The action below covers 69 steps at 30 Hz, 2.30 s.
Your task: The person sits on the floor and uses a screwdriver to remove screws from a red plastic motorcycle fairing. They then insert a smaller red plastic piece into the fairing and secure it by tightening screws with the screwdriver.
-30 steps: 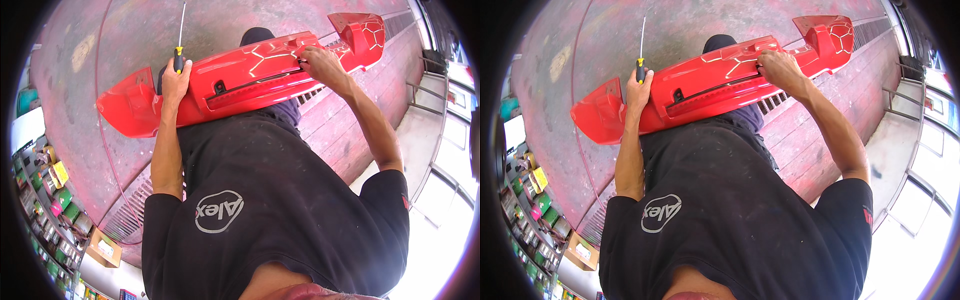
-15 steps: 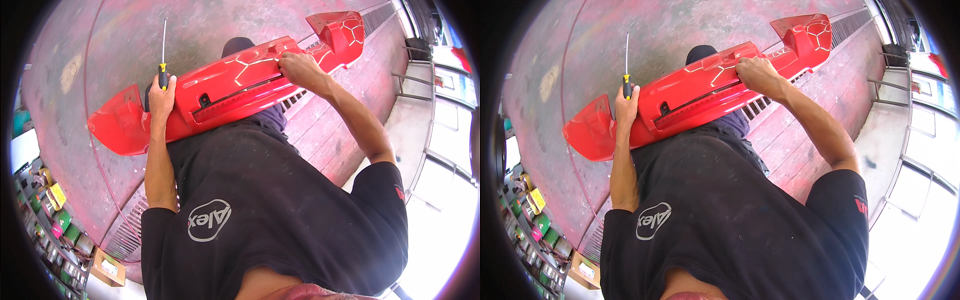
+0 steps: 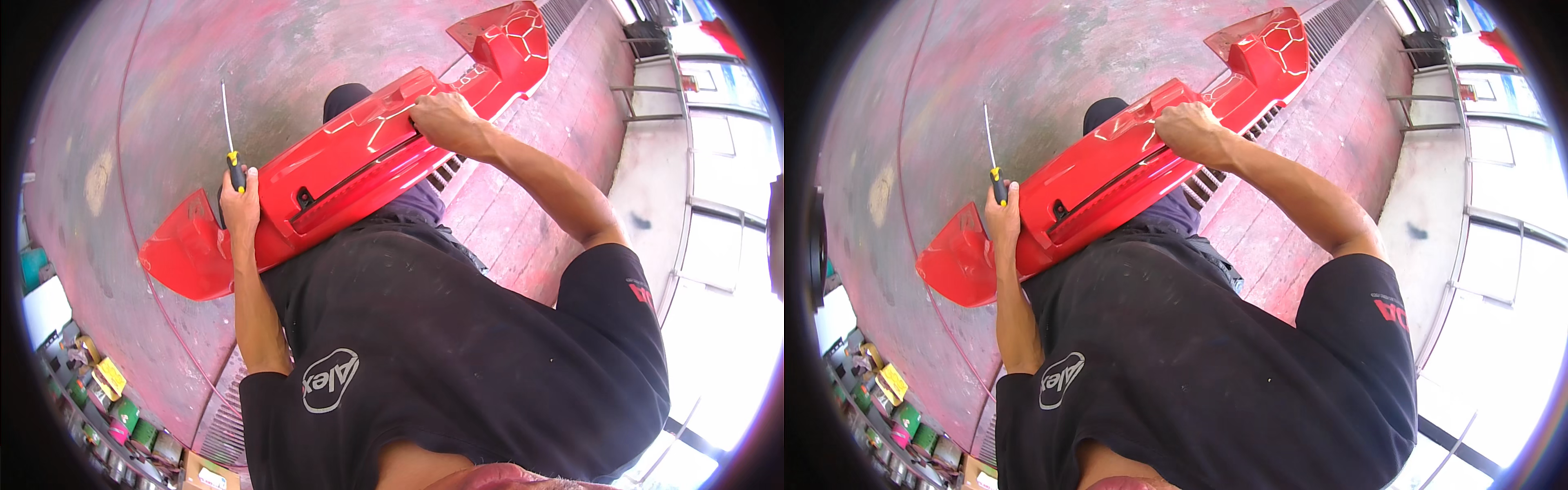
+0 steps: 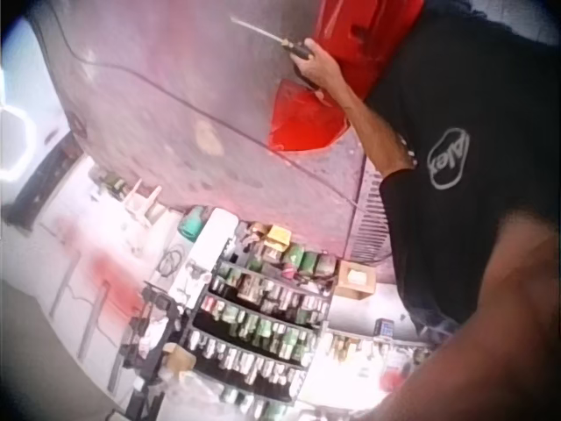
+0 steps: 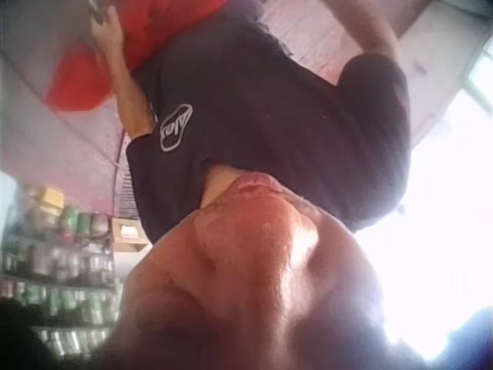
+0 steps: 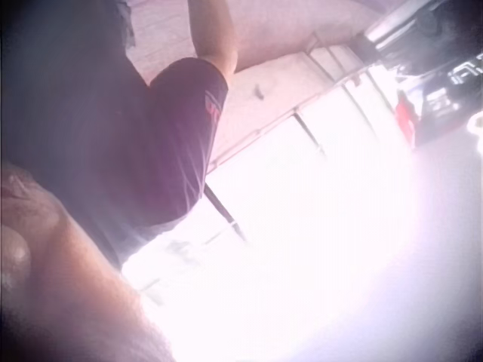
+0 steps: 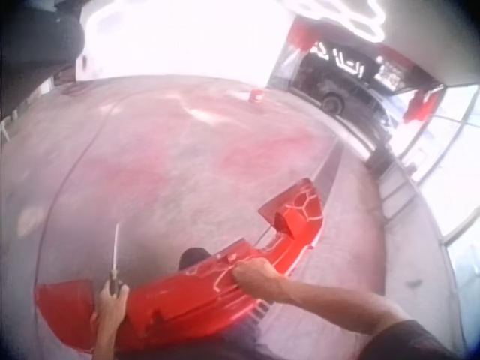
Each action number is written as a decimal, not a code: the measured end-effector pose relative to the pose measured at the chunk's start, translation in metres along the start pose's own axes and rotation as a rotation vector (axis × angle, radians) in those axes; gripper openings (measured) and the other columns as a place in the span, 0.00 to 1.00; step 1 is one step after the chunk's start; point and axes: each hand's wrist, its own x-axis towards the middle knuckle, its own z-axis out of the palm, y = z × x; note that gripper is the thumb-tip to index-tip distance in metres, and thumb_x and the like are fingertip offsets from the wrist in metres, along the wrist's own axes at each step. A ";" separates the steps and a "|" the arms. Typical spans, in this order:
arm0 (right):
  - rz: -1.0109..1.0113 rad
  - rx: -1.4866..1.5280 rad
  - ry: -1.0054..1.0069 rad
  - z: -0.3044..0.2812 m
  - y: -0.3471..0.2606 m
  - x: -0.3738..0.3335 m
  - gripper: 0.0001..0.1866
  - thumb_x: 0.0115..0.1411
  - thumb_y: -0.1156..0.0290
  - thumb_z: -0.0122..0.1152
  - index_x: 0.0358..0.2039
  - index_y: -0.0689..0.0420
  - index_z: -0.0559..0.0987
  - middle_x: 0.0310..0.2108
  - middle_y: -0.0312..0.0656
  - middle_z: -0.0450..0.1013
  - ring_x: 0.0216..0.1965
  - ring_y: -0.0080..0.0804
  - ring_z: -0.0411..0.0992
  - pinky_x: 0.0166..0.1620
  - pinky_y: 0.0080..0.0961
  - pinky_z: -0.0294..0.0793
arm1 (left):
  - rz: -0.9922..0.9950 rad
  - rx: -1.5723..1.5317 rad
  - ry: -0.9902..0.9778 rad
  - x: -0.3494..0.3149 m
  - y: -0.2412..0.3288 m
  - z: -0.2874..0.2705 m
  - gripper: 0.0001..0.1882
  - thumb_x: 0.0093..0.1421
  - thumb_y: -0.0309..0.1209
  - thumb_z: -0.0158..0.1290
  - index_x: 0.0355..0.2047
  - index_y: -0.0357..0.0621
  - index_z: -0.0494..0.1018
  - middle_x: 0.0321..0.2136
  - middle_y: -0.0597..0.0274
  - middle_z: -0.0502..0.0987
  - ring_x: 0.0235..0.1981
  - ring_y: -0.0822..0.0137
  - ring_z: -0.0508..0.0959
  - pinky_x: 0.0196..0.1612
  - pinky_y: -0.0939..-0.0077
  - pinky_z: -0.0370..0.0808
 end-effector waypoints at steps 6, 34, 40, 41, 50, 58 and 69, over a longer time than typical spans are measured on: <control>-0.030 0.028 0.001 0.006 0.000 0.003 0.08 0.58 0.75 0.60 0.30 0.65 0.85 0.35 0.54 0.83 0.39 0.57 0.83 0.41 0.50 0.84 | 0.067 0.008 0.020 0.004 -0.005 -0.001 0.21 0.71 0.43 0.62 0.52 0.37 0.79 0.42 0.51 0.86 0.43 0.56 0.85 0.51 0.60 0.79; 0.070 0.059 0.088 0.022 0.000 -0.009 0.09 0.64 0.73 0.59 0.33 0.66 0.84 0.37 0.60 0.80 0.39 0.61 0.83 0.41 0.55 0.82 | -0.005 0.030 0.044 0.001 -0.001 0.001 0.22 0.68 0.49 0.63 0.48 0.42 0.81 0.36 0.43 0.86 0.41 0.42 0.87 0.46 0.52 0.80; 0.167 0.078 0.062 -0.001 -0.017 -0.009 0.11 0.64 0.73 0.58 0.34 0.67 0.85 0.38 0.61 0.82 0.40 0.61 0.83 0.42 0.54 0.83 | 0.035 -0.003 0.052 0.004 -0.012 0.003 0.21 0.68 0.44 0.64 0.49 0.40 0.80 0.38 0.45 0.87 0.42 0.48 0.87 0.48 0.54 0.80; 0.152 0.057 0.055 0.000 -0.018 -0.009 0.11 0.64 0.73 0.58 0.33 0.67 0.85 0.38 0.61 0.82 0.40 0.60 0.84 0.42 0.54 0.83 | 0.044 -0.020 0.047 0.005 -0.014 0.003 0.20 0.68 0.44 0.64 0.49 0.39 0.80 0.39 0.45 0.87 0.43 0.48 0.88 0.49 0.55 0.80; 0.157 0.171 0.105 0.021 -0.003 -0.008 0.11 0.62 0.68 0.64 0.33 0.65 0.84 0.34 0.57 0.80 0.40 0.59 0.82 0.45 0.55 0.80 | 0.085 -0.058 0.031 0.006 -0.010 0.005 0.21 0.68 0.42 0.64 0.51 0.37 0.80 0.43 0.47 0.87 0.45 0.51 0.88 0.51 0.57 0.81; 0.120 0.223 0.316 -0.002 -0.006 -0.013 0.11 0.71 0.67 0.59 0.42 0.62 0.83 0.45 0.53 0.79 0.50 0.55 0.78 0.54 0.50 0.77 | 0.101 -0.068 0.031 0.008 -0.021 0.006 0.20 0.68 0.41 0.64 0.50 0.36 0.80 0.42 0.49 0.87 0.45 0.52 0.88 0.50 0.59 0.80; 0.042 0.362 0.414 0.051 0.033 -0.007 0.18 0.74 0.72 0.58 0.61 0.50 0.83 0.70 0.41 0.74 0.79 0.50 0.56 0.79 0.49 0.59 | 0.138 0.206 0.146 -0.007 0.004 -0.002 0.22 0.69 0.39 0.63 0.56 0.38 0.77 0.43 0.45 0.84 0.42 0.44 0.84 0.47 0.53 0.78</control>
